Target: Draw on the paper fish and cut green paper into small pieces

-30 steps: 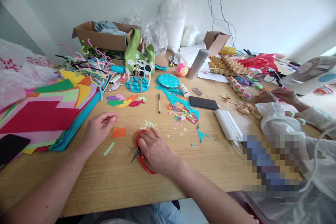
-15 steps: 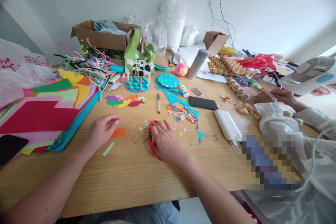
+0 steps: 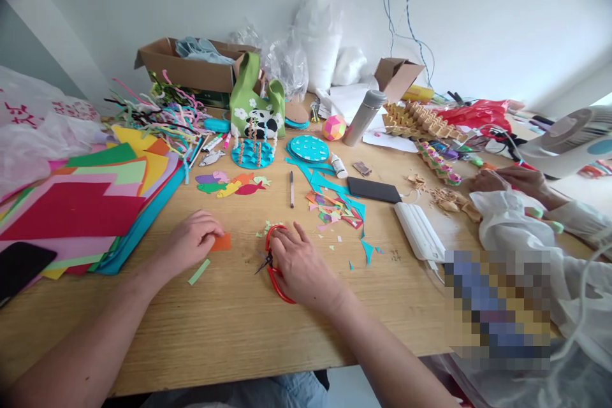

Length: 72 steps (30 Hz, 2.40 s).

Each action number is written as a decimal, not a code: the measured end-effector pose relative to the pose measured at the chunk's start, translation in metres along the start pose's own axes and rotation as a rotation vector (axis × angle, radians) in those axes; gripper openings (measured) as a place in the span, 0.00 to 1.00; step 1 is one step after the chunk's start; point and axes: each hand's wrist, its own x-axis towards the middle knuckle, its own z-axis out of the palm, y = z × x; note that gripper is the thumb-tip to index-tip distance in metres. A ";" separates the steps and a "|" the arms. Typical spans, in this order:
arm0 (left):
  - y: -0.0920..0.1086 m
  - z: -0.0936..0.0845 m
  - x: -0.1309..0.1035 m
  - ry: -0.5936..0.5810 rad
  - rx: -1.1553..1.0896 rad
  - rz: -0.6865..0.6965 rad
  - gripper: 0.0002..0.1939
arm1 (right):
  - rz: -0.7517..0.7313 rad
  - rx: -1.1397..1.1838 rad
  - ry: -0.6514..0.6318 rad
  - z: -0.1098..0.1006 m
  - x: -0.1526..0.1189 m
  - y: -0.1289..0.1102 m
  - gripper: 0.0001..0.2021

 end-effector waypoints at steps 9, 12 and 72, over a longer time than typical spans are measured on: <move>-0.002 0.003 0.000 0.010 0.001 0.002 0.16 | -0.091 -0.014 -0.008 0.002 0.016 -0.003 0.09; -0.003 0.000 0.000 0.044 0.018 -0.016 0.16 | -0.040 0.065 0.115 -0.003 0.019 0.007 0.11; -0.012 -0.006 -0.002 -0.092 -0.282 -0.465 0.05 | 0.663 0.002 0.525 -0.025 0.006 0.076 0.12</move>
